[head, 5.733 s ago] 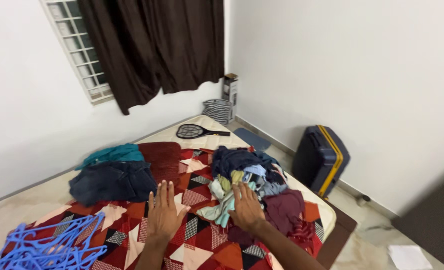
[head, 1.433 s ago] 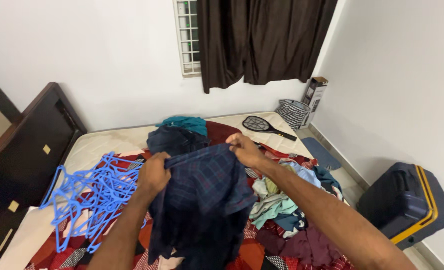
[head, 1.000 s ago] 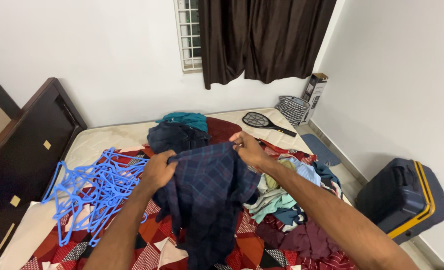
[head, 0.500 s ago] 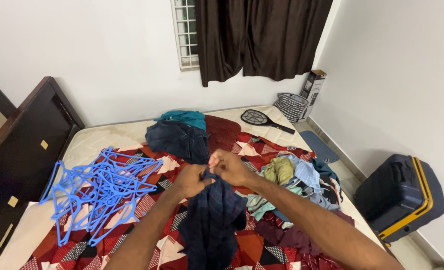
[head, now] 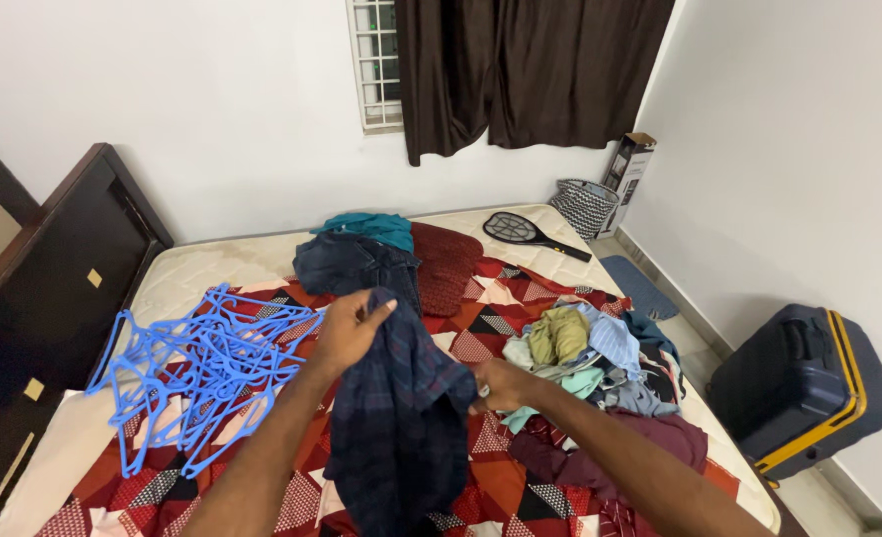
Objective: The person buttons a plaid shirt laid on the bed, places it on a hanger, and hangs it in a closet. They then repeat the process with a second plaid shirt, buttoning it and placing it on a hanger.
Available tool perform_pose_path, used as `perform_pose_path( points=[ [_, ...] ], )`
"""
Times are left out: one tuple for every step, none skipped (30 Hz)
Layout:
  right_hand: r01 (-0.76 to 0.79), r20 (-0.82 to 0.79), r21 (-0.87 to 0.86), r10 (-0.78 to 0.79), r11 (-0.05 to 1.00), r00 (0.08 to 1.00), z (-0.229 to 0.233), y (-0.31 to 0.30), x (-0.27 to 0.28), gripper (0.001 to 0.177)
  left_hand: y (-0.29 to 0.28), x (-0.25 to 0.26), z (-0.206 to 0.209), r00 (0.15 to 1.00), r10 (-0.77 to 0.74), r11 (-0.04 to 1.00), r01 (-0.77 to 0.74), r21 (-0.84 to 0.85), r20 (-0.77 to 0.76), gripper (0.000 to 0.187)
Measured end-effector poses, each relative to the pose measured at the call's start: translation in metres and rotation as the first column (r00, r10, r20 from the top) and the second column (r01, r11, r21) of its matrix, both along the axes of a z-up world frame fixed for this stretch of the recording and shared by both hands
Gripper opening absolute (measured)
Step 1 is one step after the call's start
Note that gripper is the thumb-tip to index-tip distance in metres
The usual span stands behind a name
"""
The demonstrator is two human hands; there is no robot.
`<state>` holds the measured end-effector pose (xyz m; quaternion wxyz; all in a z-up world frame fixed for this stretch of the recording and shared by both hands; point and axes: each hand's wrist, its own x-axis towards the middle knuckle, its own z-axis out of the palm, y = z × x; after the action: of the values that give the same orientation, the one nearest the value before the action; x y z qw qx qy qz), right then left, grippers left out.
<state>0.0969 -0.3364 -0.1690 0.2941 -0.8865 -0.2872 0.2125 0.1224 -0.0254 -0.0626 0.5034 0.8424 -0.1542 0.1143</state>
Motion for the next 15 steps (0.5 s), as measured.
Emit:
perform_pose_path(
  points=[
    [0.041,0.045,-0.092,-0.037,0.995,0.998,-0.011,-0.003,0.003,0.044,0.003,0.000,0.002,0.995,0.051,0.999,-0.052,0.009,0.091,0.026],
    [0.084,0.094,-0.182,-0.068,0.980,0.993,-0.021,-0.006,0.007,0.048,0.005,0.001,0.003,0.978,0.101,0.994,-0.105,0.013,0.183,0.027],
    [0.095,0.075,-0.113,-0.087,0.989,0.993,-0.027,-0.009,0.012,0.038,0.008,0.002,0.004,0.950,0.149,0.987,-0.158,0.012,0.273,0.028],
    [0.105,0.054,-0.045,-0.103,0.993,0.993,-0.032,-0.012,0.016,0.028,0.013,0.002,0.003,0.928,0.146,0.987,-0.160,0.012,0.342,0.028],
    [0.116,0.032,0.022,-0.117,0.993,0.993,-0.035,-0.013,0.019,0.019,0.018,0.003,0.002,0.902,0.142,0.987,-0.161,0.013,0.408,0.027],
    [0.094,-0.043,0.247,-0.086,0.964,0.995,-0.034,-0.015,0.024,0.015,0.023,0.005,0.001,0.870,0.136,0.987,-0.161,0.013,0.474,0.026],
    [0.083,-0.110,0.459,-0.037,0.885,0.993,-0.030,-0.018,0.031,0.014,0.027,0.006,-0.002,0.906,0.175,0.982,-0.190,-0.001,0.384,0.025],
    [0.087,-0.164,0.647,0.028,0.757,0.986,-0.027,-0.019,0.034,0.016,0.032,0.007,-0.006,0.934,0.211,0.976,-0.218,-0.010,0.290,0.024],
    [0.222,-0.170,0.510,-0.155,0.831,0.973,-0.022,-0.022,0.036,0.016,0.037,0.008,-0.010,0.950,0.245,0.969,-0.246,-0.017,0.192,0.023],
    [0.364,-0.146,0.360,-0.333,0.859,0.932,-0.012,-0.032,0.040,0.017,0.042,0.010,-0.013,0.960,0.244,0.970,-0.244,-0.021,0.140,0.022],
    [0.503,-0.094,0.202,-0.494,0.840,0.864,-0.004,-0.038,0.045,0.018,0.048,0.011,-0.017,0.966,0.243,0.970,-0.242,-0.026,0.088,0.021],
    [0.482,-0.033,0.279,-0.493,0.831,0.869,0.002,-0.041,0.049,0.018,0.053,0.013,-0.019,0.970,0.241,0.970,-0.240,-0.031,0.035,0.019],
    [0.453,0.029,0.354,-0.494,0.818,0.869,0.009,-0.047,0.053,0.019,0.056,0.014,-0.022,0.977,0.210,0.975,-0.207,-0.078,0.030,0.018],
    [0.417,0.090,0.426,-0.496,0.803,0.864,0.014,-0.049,0.057,0.020,0.059,0.016,-0.023,0.983,0.179,0.977,-0.175,-0.124,0.028,0.017],
    [0.410,0.082,0.490,-0.509,0.769,0.857,0.018,-0.050,0.063,0.021,0.061,0.017,-0.023,0.989,0.149,0.975,-0.142,-0.170,0.026,0.017]
  ],
)
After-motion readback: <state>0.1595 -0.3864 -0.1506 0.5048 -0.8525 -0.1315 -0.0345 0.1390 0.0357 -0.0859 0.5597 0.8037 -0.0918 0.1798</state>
